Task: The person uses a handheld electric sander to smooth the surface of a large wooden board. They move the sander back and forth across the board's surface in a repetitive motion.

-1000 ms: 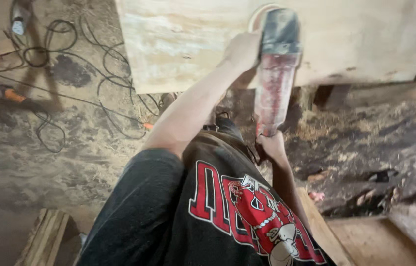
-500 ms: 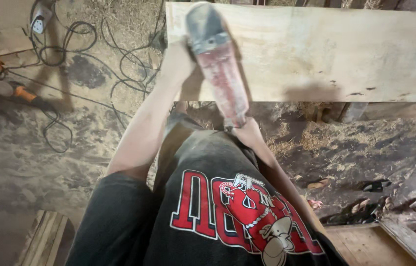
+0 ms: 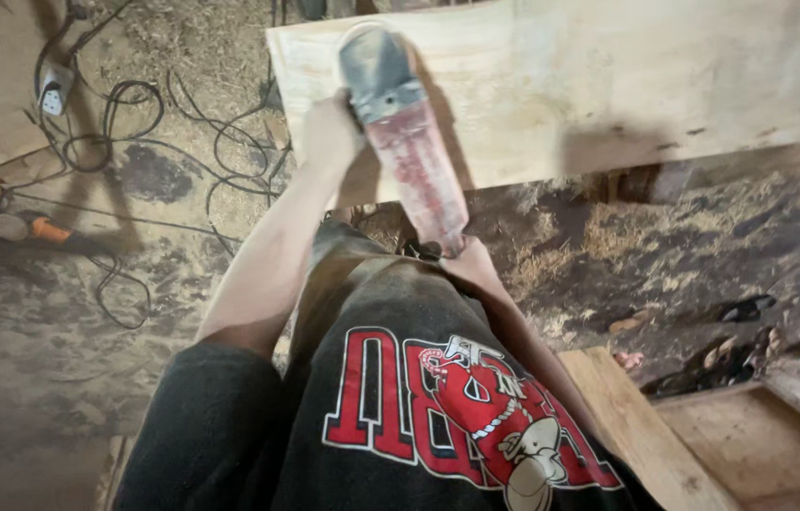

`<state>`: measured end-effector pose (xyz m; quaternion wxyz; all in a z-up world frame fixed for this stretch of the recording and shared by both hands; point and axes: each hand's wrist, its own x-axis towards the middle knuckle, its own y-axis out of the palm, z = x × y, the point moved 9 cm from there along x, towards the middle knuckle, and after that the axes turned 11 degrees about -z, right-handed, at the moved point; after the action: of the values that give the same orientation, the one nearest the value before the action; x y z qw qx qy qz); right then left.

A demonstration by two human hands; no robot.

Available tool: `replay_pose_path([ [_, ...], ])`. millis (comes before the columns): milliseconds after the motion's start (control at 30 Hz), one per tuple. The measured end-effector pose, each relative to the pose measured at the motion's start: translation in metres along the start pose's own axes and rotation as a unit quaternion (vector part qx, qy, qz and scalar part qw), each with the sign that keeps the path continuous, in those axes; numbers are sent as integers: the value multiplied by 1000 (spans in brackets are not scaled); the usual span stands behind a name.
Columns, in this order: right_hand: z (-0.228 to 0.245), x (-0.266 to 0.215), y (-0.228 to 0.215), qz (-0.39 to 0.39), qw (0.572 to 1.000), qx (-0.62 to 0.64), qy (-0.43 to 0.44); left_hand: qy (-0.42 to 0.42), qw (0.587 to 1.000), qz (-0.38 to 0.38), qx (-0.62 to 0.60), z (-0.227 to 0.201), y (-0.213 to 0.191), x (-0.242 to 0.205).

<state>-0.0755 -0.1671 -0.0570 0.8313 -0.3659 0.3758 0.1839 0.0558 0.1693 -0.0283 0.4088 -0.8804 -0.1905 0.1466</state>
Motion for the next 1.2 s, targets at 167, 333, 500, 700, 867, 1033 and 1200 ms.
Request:
replay_pose_path([
  [167, -39, -18, -43, -33, 989, 71, 123, 91, 994, 54, 24, -67, 83, 4],
  [333, -72, -23, -75, -86, 973, 198, 86, 121, 983, 130, 56, -140, 155, -7],
  [500, -105, -19, -86, -78, 965, 238, 78, 144, 972, 183, 34, -168, 182, -11],
  [700, -82, 10, -59, -77, 996, 41, -34, 121, 988, 81, 45, -104, 103, -1],
  [867, -34, 16, -15, -39, 996, -43, -71, -15, 999, 39, -26, -17, 18, -15],
  [1033, 19, 5, 25, 27, 995, -66, -65, -20, 997, -61, -31, 35, -56, -27],
  [1200, 51, 3, 34, 2, 984, -156, -90, -56, 995, -69, -46, 59, -88, -28],
])
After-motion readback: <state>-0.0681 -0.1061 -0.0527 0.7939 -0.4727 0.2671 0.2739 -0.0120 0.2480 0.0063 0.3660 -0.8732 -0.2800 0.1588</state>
